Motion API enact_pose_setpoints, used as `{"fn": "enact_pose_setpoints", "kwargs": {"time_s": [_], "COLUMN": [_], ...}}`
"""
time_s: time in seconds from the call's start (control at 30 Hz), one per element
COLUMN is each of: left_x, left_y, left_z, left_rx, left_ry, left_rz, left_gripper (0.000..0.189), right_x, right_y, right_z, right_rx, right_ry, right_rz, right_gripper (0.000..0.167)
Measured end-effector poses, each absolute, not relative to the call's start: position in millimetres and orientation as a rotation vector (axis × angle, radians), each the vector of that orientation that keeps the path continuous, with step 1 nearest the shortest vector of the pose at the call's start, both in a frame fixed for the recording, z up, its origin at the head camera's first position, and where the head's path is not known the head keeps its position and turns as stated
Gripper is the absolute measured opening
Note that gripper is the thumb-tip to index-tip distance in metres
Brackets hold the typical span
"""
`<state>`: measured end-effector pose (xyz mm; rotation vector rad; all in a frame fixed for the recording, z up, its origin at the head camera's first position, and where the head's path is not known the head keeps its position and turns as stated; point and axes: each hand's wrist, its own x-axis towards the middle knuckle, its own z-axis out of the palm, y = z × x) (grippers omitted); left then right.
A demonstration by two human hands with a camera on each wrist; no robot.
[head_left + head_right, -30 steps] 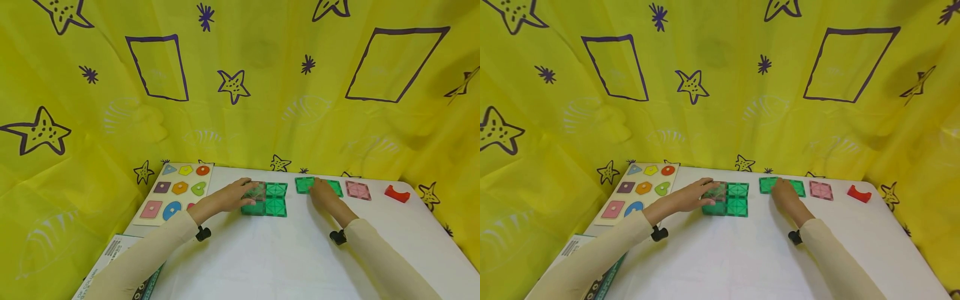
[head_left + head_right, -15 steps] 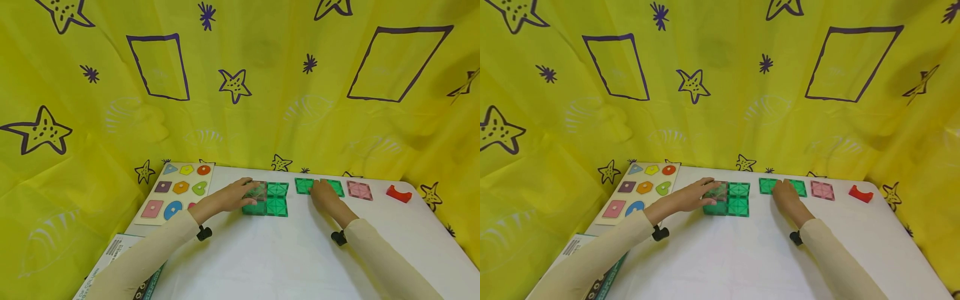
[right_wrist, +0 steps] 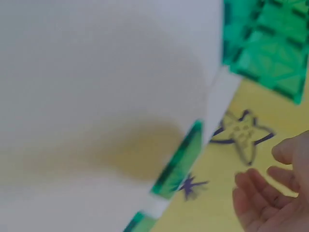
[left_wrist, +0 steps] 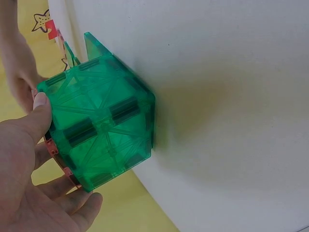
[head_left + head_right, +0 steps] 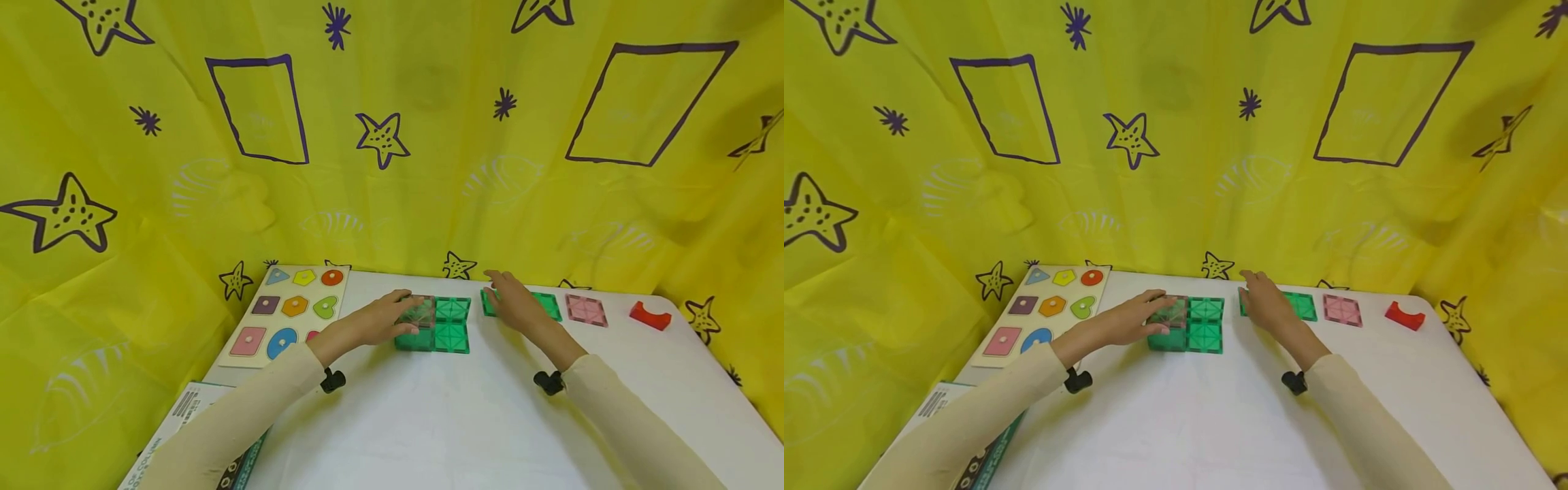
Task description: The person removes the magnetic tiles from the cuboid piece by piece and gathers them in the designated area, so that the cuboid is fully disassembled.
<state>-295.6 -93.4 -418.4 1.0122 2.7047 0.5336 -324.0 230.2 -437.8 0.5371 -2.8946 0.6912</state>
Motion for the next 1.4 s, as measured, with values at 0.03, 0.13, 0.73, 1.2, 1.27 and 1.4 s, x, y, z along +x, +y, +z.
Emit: {"fn": "enact_pose_setpoints", "kwargs": {"time_s": [0.03, 0.13, 0.73, 1.2, 1.27, 1.4], "left_x": [-295.9, -296.5, -296.9, -297.8, -297.9, -297.5], "left_y": [-93.3, -93.0, -94.1, -94.5, -94.5, -94.4], "left_z": [-418.6, -418.8, -419.1, -419.2, -419.5, -419.1], "left_rx": [1.011, 1.012, 0.979, 0.993, 0.992, 0.997], "left_ry": [2.706, 2.708, 2.712, 2.708, 2.710, 2.707], "left_rz": [0.534, 0.531, 0.523, 0.521, 0.523, 0.533], "left_gripper": [0.068, 0.068, 0.068, 0.068, 0.067, 0.067], "right_x": [-322.7, -318.2, -320.4, -311.6, -310.9, -309.2], "right_y": [225.8, 213.4, 200.0, 202.7, 202.9, 205.2], "right_z": [-434.6, -428.3, -451.5, -451.4, -451.7, -450.4], "right_rx": [0.577, 0.699, 1.182, 1.222, 1.217, 1.150], "right_ry": [-2.884, -2.866, -2.529, -2.521, -2.534, -2.632], "right_rz": [0.721, 0.759, 0.190, 0.203, 0.205, 0.326], "right_gripper": [0.047, 0.048, 0.058, 0.065, 0.065, 0.060]}}
